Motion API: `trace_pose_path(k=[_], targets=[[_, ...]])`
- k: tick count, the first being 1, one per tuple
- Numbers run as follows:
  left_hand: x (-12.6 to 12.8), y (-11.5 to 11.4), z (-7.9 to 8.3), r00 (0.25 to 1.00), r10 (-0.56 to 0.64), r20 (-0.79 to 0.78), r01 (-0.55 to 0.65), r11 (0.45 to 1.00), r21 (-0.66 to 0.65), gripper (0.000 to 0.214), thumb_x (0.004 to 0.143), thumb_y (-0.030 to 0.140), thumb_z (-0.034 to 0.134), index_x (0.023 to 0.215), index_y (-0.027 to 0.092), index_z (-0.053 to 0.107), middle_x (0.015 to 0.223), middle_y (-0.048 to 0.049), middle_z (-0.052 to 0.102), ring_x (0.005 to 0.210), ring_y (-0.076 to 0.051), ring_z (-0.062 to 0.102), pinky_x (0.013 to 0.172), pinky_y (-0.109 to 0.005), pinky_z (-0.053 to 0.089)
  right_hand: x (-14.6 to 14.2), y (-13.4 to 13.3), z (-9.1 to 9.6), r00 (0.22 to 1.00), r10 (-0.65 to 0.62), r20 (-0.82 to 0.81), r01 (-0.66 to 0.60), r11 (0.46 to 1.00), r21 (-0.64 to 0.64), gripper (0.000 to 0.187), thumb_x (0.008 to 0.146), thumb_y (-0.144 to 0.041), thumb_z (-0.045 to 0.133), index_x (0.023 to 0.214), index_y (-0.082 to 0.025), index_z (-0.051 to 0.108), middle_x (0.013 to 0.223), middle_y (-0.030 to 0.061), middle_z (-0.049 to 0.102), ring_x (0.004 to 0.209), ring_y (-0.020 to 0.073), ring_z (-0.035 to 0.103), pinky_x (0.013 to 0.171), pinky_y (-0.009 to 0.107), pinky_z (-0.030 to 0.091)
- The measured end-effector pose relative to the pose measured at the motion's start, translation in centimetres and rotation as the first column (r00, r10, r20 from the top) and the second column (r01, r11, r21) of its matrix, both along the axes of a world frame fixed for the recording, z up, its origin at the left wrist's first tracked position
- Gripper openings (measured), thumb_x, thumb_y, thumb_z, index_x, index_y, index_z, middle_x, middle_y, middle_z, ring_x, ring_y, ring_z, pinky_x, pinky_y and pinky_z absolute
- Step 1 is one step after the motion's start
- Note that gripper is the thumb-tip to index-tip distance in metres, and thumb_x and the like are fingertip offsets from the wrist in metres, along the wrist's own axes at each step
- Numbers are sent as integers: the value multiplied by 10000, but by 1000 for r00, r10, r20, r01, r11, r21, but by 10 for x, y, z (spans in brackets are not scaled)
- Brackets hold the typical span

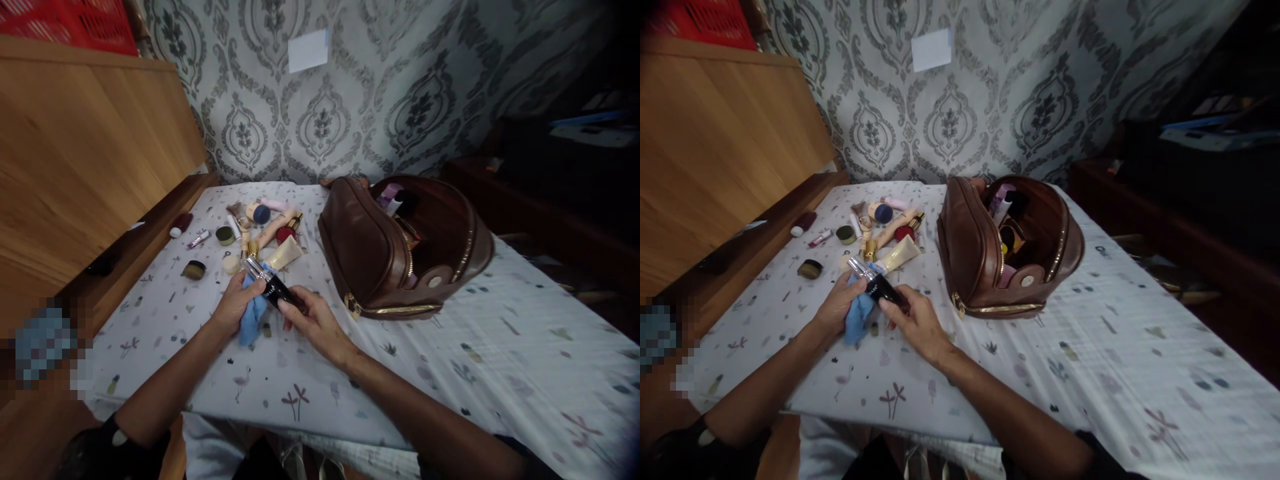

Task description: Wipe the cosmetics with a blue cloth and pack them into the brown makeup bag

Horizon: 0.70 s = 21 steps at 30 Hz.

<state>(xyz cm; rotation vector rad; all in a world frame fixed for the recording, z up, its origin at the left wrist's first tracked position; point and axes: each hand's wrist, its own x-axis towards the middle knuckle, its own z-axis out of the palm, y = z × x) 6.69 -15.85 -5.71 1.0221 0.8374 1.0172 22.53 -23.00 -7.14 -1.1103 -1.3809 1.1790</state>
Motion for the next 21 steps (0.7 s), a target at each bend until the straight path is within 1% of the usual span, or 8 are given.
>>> trace_pose_path(k=[4, 6, 9, 12, 15, 17, 19, 21], targets=[[-2, 0, 3, 1000, -31, -7, 31, 1000, -6, 562, 443, 495, 934, 767, 121, 668, 668, -2, 667, 578, -106, 588, 564, -205, 476, 1, 1, 0, 994, 45, -97, -52, 996, -72, 507, 809, -696, 589, 826, -191, 550, 594, -45, 512, 507, 106, 481, 465, 239, 324], [-4, 0, 3, 999, -51, -15, 50, 999, -4, 563, 443, 501, 932, 757, 119, 663, 656, -6, 665, 566, -116, 593, 558, -219, 484, 1, 1, 1, 986, 72, -153, -88, 991, -103, 533, 779, -718, 609, 800, -190, 546, 578, -50, 514, 481, 94, 462, 441, 231, 305], [-5, 1, 2, 998, -70, -11, 70, 998, 3, 559, 461, 502, 927, 765, 120, 653, 658, -13, 668, 551, -128, 600, 547, -239, 496, 1, 2, 3, 968, 94, -233, -130, 981, -146, 551, 742, -720, 650, 790, -178, 560, 589, -50, 528, 476, 85, 480, 431, 223, 303], [-5, 0, 0, 996, -85, 9, 85, 996, 19, 540, 523, 512, 905, 790, 126, 639, 679, -15, 671, 556, -125, 611, 547, -231, 503, -1, 2, 4, 942, 84, -324, -153, 969, -195, 537, 729, -688, 690, 804, -169, 577, 661, -32, 582, 497, 85, 524, 426, 215, 300], [-2, -6, -1, 980, -198, 35, 197, 980, 22, 558, 617, 591, 834, 869, 143, 618, 651, -5, 652, 501, -125, 598, 488, -230, 491, -3, 2, 2, 897, 97, -430, -210, 951, -225, 512, 755, -662, 690, 820, -166, 578, 734, -6, 634, 518, 88, 557, 425, 211, 306], [0, -12, 0, 951, -304, 53, 303, 953, 29, 566, 688, 601, 783, 989, 158, 602, 607, 13, 626, 462, -130, 585, 460, -240, 490, -4, 2, 1, 872, 100, -478, -233, 946, -227, 507, 760, -653, 695, 849, -168, 578, 750, -1, 646, 522, 88, 566, 428, 209, 312], [1, -16, 1, 918, -389, 70, 387, 921, 46, 556, 750, 539, 761, 1121, 174, 568, 584, 29, 606, 468, -151, 605, 475, -267, 515, -5, 2, 0, 861, 85, -502, -229, 945, -232, 514, 749, -656, 705, 874, -173, 579, 742, -4, 647, 519, 90, 567, 431, 209, 317], [3, -18, 2, 899, -431, 79, 428, 902, 52, 562, 771, 453, 770, 1202, 181, 533, 575, 40, 593, 488, -175, 630, 499, -300, 540, -5, 2, -1, 859, 66, -509, -217, 945, -244, 526, 738, -671, 705, 864, -175, 581, 725, -7, 645, 514, 92, 563, 436, 211, 321]])
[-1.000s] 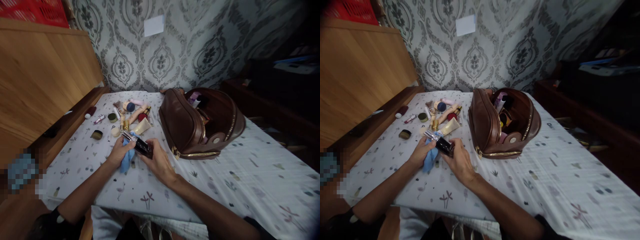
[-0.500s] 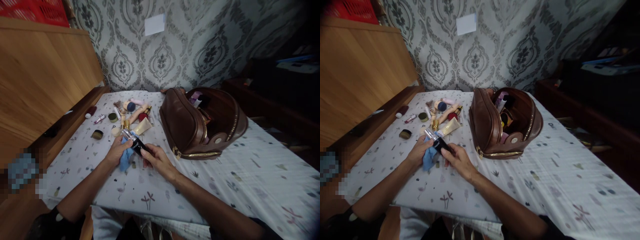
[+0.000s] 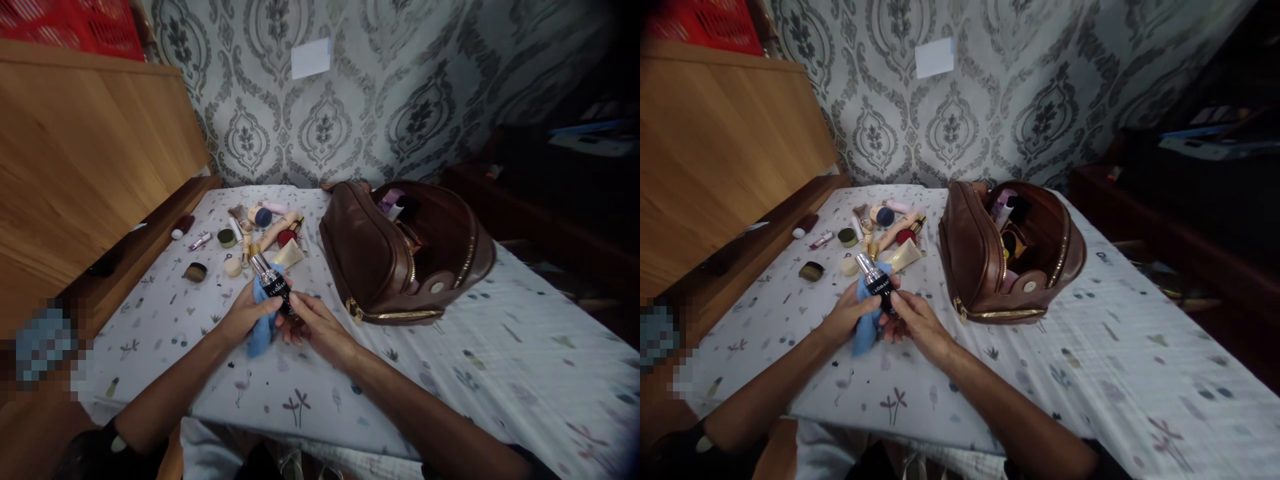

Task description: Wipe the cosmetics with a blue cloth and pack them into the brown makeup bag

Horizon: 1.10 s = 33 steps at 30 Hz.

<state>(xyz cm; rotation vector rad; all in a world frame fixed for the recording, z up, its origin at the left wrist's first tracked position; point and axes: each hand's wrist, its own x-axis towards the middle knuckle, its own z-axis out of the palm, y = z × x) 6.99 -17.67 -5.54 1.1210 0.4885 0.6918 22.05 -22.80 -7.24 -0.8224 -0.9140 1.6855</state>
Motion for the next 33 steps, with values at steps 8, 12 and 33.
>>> trace_pose_path(k=[8, 12, 33], targets=[[5, 2, -10, 998, -34, -44, 33, 999, -31, 613, 735, 452, 798, 1216, 140, 580, 532, 69, 508, 475, -153, 609, 485, -267, 521, -1, 2, -2, 1000, 0, -12, 0, 1000, -16, 556, 729, -716, 680, 772, -166, 602, 642, -8, 609, 490, 87, 529, 433, 215, 321], [6, 2, -10, 997, 40, -64, -42, 999, -28, 549, 748, 457, 783, 1160, 132, 621, 562, 57, 509, 472, -129, 567, 480, -261, 503, -3, 5, -3, 999, -37, 18, 37, 999, -15, 571, 701, -722, 697, 813, -173, 587, 705, 1, 607, 545, 105, 551, 440, 217, 340], [-2, -1, -6, 947, 96, -306, 2, 952, 305, 306, 811, 469, 700, 840, 166, 660, 665, -29, 638, 552, -139, 531, 504, -232, 404, 16, 5, 12, 896, -391, 211, 349, 913, 210, 388, 743, -555, 740, 859, -192, 666, 723, -22, 539, 561, 91, 386, 495, 232, 301]])
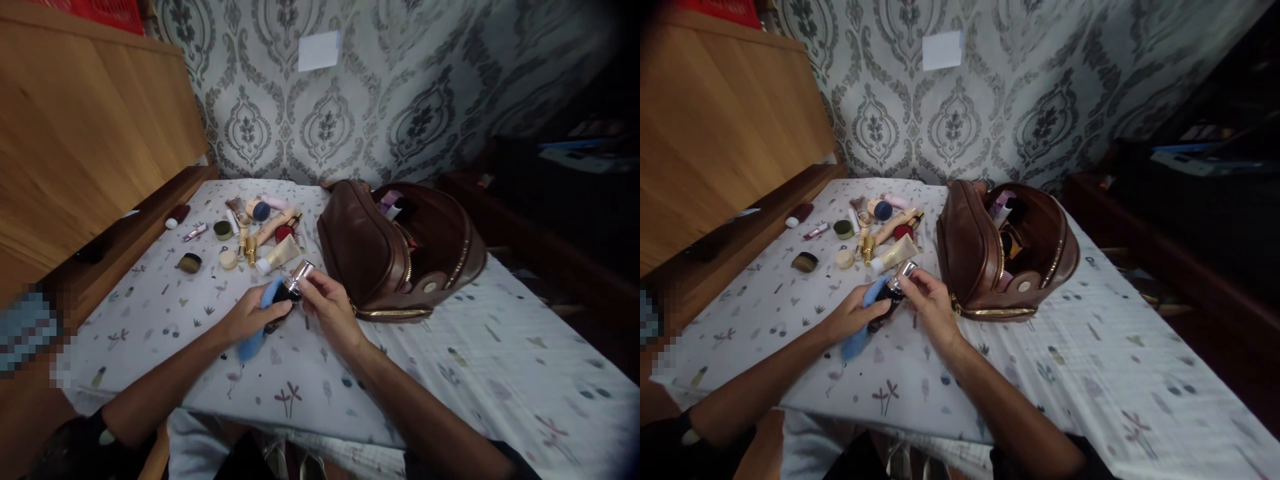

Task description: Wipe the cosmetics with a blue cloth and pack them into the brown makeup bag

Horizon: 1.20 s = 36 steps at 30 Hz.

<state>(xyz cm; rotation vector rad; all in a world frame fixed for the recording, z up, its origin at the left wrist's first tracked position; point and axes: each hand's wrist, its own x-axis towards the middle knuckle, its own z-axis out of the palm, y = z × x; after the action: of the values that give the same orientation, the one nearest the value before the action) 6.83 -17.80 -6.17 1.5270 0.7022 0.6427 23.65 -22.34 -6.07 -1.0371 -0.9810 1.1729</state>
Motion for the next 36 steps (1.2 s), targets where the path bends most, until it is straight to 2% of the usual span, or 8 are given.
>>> trace_pose_path(k=[6, 9, 15, 23, 25, 28, 32, 36], targets=[[-2, 2, -3, 999, -21, -30, 20, 1000, -21, 435, 836, 585, 622, 800, 153, 657, 631, -42, 628, 521, -144, 532, 494, -244, 401, 0, -1, 1, 988, 53, -142, -65, 995, -75, 460, 670, -536, 816, 938, -185, 686, 748, -14, 572, 532, 70, 345, 471, 226, 265], [-2, 2, -2, 997, -23, -72, 28, 997, 66, 493, 885, 615, 530, 798, 152, 673, 638, -43, 642, 550, -157, 556, 526, -247, 421, 0, -2, 1, 979, 79, -189, -95, 992, -78, 466, 666, -513, 827, 975, -193, 689, 765, -17, 584, 536, 69, 367, 484, 224, 297], [1, 1, 5, 991, 6, -131, 26, 969, 244, 522, 939, 572, 453, 977, 137, 738, 861, -69, 728, 816, -227, 637, 759, -284, 488, -1, 0, -3, 969, 79, -233, -89, 995, -36, 368, 690, -484, 822, 852, -194, 663, 752, -25, 591, 568, 82, 421, 492, 217, 342], [-1, 1, 3, 950, 271, -152, -214, 926, 312, 535, 915, 591, 446, 1008, 128, 696, 935, -67, 726, 872, -237, 634, 877, -337, 505, -10, 2, -13, 974, 104, -200, -108, 994, -5, 510, 545, -432, 905, 957, -214, 697, 866, -10, 668, 773, 140, 589, 760, 280, 479], [-2, 1, 3, 934, 322, -153, -260, 910, 324, 530, 903, 603, 452, 964, 137, 696, 893, -61, 724, 848, -234, 634, 846, -329, 517, -14, 1, -14, 962, 183, -205, -180, 983, 33, 529, 538, -436, 906, 966, -228, 674, 878, -17, 667, 812, 152, 602, 798, 295, 482], [-3, 2, 4, 913, 348, -211, -257, 896, 363, 514, 878, 617, 479, 876, 147, 687, 779, -40, 696, 777, -225, 621, 746, -302, 522, -17, 1, -15, 948, 243, -204, -245, 969, 14, 539, 564, -457, 891, 981, -239, 631, 760, -50, 624, 688, 125, 562, 701, 272, 475], [-2, 5, 2, 903, 346, -256, -249, 905, 347, 494, 856, 619, 511, 764, 150, 636, 686, -18, 648, 672, -185, 577, 640, -268, 490, -15, 1, -17, 949, 228, -216, -239, 971, -25, 561, 575, -469, 884, 1000, -226, 611, 737, -61, 601, 661, 103, 536, 654, 234, 443], [3, 10, 0, 905, 382, -188, -313, 897, 312, 584, 840, 712, 452, 607, 179, 509, 565, 4, 540, 574, -146, 487, 560, -255, 439, -15, -1, -16, 949, 174, -263, -190, 981, -34, 542, 649, -503, 841, 1060, -236, 610, 782, -44, 616, 690, 111, 562, 609, 217, 440]])
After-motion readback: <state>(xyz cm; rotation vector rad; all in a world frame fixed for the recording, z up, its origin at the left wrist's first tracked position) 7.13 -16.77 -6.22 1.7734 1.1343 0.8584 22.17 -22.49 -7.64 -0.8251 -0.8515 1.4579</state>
